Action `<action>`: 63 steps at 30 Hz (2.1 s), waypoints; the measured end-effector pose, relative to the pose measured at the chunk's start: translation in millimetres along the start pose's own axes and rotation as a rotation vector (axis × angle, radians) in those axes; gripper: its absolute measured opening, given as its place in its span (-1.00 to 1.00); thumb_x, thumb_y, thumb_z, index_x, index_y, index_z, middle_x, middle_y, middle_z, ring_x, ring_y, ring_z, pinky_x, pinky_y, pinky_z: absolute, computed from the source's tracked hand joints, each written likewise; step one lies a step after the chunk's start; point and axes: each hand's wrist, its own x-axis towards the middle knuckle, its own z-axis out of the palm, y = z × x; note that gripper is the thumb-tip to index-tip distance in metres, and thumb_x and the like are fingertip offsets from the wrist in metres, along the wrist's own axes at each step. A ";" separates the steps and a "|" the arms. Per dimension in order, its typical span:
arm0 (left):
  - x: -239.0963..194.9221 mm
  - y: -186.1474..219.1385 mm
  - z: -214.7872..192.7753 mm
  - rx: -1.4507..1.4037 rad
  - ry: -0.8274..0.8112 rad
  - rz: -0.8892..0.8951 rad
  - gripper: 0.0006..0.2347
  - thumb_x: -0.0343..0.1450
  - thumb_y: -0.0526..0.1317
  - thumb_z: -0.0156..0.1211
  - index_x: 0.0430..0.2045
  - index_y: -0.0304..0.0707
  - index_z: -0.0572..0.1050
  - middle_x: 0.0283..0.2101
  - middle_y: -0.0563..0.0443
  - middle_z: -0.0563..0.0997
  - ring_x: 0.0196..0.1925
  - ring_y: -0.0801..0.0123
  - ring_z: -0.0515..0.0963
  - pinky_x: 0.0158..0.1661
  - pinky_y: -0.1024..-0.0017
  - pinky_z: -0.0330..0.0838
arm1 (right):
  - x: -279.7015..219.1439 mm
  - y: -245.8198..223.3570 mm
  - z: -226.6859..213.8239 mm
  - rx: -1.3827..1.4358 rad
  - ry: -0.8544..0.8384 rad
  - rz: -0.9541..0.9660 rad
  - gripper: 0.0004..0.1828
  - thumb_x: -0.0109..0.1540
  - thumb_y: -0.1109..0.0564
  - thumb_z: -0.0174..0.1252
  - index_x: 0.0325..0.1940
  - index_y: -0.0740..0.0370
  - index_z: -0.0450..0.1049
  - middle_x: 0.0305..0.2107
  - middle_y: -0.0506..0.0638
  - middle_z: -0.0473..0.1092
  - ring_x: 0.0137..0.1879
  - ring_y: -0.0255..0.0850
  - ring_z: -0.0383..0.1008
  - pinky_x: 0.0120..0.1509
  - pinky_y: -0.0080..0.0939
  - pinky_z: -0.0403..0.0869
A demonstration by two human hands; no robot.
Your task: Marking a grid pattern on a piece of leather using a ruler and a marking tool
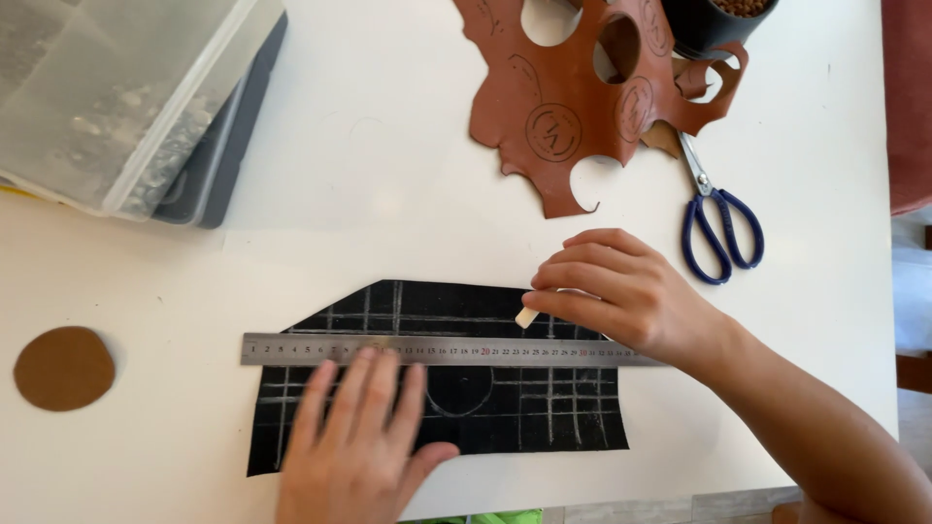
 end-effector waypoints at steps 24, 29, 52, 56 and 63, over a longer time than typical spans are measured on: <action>14.9 74.0 42.5 -0.135 -0.023 0.151 -0.23 0.36 0.46 0.10 0.22 -0.23 0.47 0.27 0.04 0.45 0.32 0.20 0.42 0.23 -0.22 0.28 | 30.8 5.1 34.2 -0.147 -0.063 -0.331 -0.90 0.38 0.32 0.09 -0.18 0.17 0.43 -0.24 -0.03 0.40 -0.12 -0.15 0.42 0.35 -0.15 0.44; 13.2 74.4 43.4 -0.126 -0.053 0.143 -0.20 0.39 0.48 -0.01 0.29 -0.22 0.40 0.32 0.06 0.42 0.33 0.21 0.42 0.26 -0.20 0.24 | 14.3 4.3 17.3 -0.120 -0.121 -0.280 -0.90 0.41 0.30 0.00 -0.17 0.22 0.41 -0.29 -0.03 0.34 -0.17 -0.14 0.40 0.33 -0.13 0.44; 16.3 70.6 39.4 -0.186 -0.045 0.123 -0.30 0.48 0.39 -0.21 0.26 -0.18 0.43 0.32 0.07 0.45 0.28 0.21 0.45 0.21 -0.17 0.26 | -93.9 7.2 -30.3 -0.293 -0.310 -0.201 -0.86 0.32 0.27 0.18 -0.05 0.18 0.40 -0.13 -0.01 0.44 0.00 -0.10 0.47 0.35 -0.04 0.43; 20.9 43.2 19.0 -0.403 -0.091 0.168 -0.40 0.52 0.23 -0.09 0.33 -0.21 0.32 0.38 -0.04 0.41 0.39 0.17 0.36 0.34 0.04 0.12 | -104.0 -20.7 -31.5 -0.007 -0.158 0.271 -0.78 0.34 0.36 0.05 0.09 0.34 0.37 -0.10 0.15 0.38 0.05 -0.03 0.49 0.27 0.05 0.44; 14.0 -92.0 -20.1 -0.410 -0.122 0.089 -0.45 0.35 -0.08 0.26 0.23 -0.36 0.42 0.17 -0.23 0.52 0.15 0.00 0.53 0.17 0.11 0.43 | -113.6 -68.3 16.4 0.161 -0.200 0.976 -0.53 0.19 -0.10 0.35 0.05 0.10 0.38 0.03 -0.01 0.35 -0.10 -0.12 0.50 -0.09 -0.09 0.47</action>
